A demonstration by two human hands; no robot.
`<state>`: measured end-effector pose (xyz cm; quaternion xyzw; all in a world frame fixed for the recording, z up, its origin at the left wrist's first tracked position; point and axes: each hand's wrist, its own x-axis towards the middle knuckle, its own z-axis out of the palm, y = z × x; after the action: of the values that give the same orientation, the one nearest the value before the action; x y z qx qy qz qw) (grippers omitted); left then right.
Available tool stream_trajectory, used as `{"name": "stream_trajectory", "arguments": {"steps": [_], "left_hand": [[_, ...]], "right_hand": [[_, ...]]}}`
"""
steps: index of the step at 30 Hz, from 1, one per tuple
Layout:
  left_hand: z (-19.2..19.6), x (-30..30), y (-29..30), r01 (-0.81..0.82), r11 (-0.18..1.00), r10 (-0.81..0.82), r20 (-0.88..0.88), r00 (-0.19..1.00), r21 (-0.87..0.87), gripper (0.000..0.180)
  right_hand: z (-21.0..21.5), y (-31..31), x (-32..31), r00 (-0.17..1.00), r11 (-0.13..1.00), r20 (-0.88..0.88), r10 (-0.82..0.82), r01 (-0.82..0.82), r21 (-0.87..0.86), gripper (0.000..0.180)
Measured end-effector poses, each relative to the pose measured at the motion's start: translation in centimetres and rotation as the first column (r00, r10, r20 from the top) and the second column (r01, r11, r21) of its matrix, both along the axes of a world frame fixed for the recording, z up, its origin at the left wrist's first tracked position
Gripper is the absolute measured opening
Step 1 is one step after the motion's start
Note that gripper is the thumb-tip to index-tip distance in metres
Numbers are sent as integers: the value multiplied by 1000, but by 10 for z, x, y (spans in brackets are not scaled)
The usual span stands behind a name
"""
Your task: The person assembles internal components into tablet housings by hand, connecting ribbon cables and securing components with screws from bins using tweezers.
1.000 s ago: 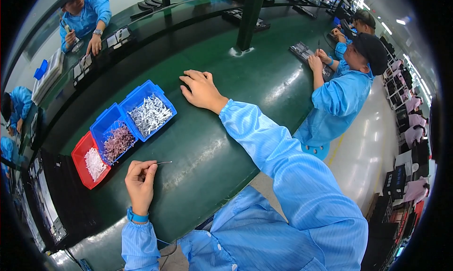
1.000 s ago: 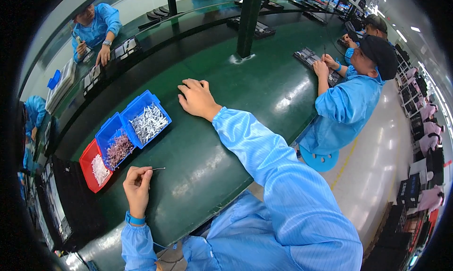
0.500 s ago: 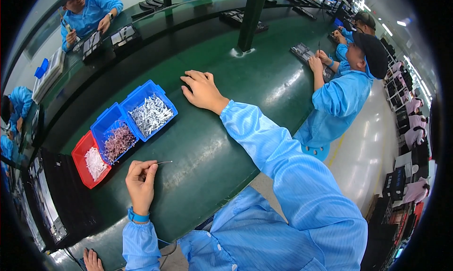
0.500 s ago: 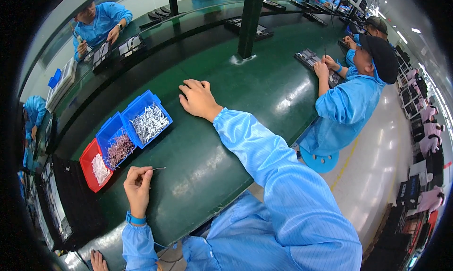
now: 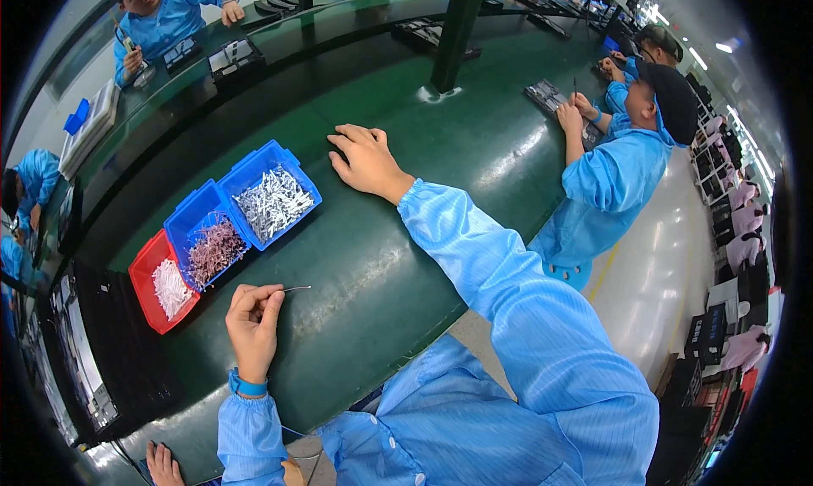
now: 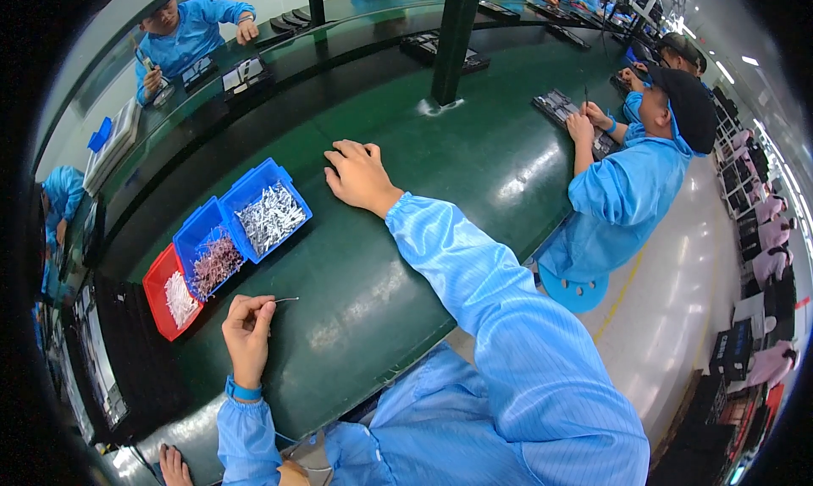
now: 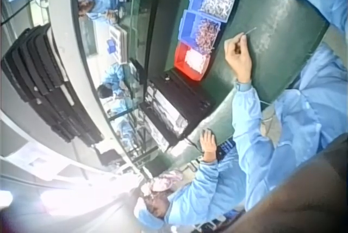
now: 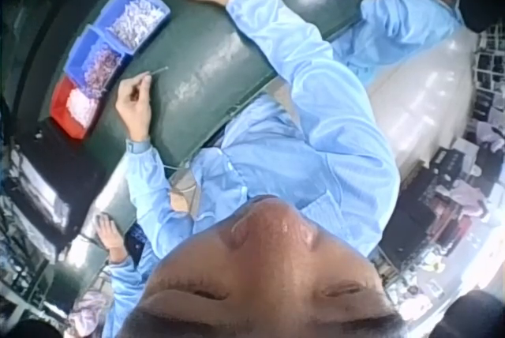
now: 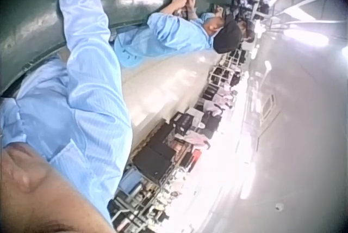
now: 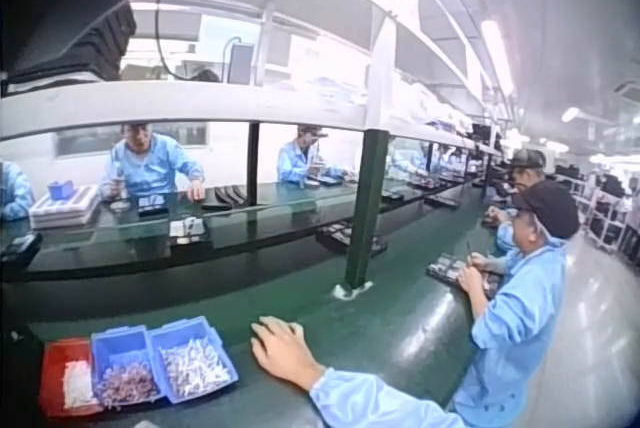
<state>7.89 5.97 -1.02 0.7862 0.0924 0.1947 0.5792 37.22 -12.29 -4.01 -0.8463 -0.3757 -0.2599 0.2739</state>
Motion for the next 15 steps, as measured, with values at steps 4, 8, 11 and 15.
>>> {"name": "stream_trajectory", "arguments": {"steps": [4,8,11,15], "left_hand": [[-1,0,0,1,1000,-1,4,1000,1,9],[0,1,-1,0,1000,0,6,1000,1,9],[0,0,0,-4,1000,4,-2,1000,-8,8],[-4,1,1,8,1000,-8,30,1000,21,8]], "right_hand": [[1,0,0,1000,1000,-7,7,-7,-2,34],[1,-1,0,1000,1000,-11,7,-7,-4,35],[1,-1,0,1000,1000,-16,10,-11,-4,35],[1,0,0,1000,1000,-14,3,-3,-13,35]]}}
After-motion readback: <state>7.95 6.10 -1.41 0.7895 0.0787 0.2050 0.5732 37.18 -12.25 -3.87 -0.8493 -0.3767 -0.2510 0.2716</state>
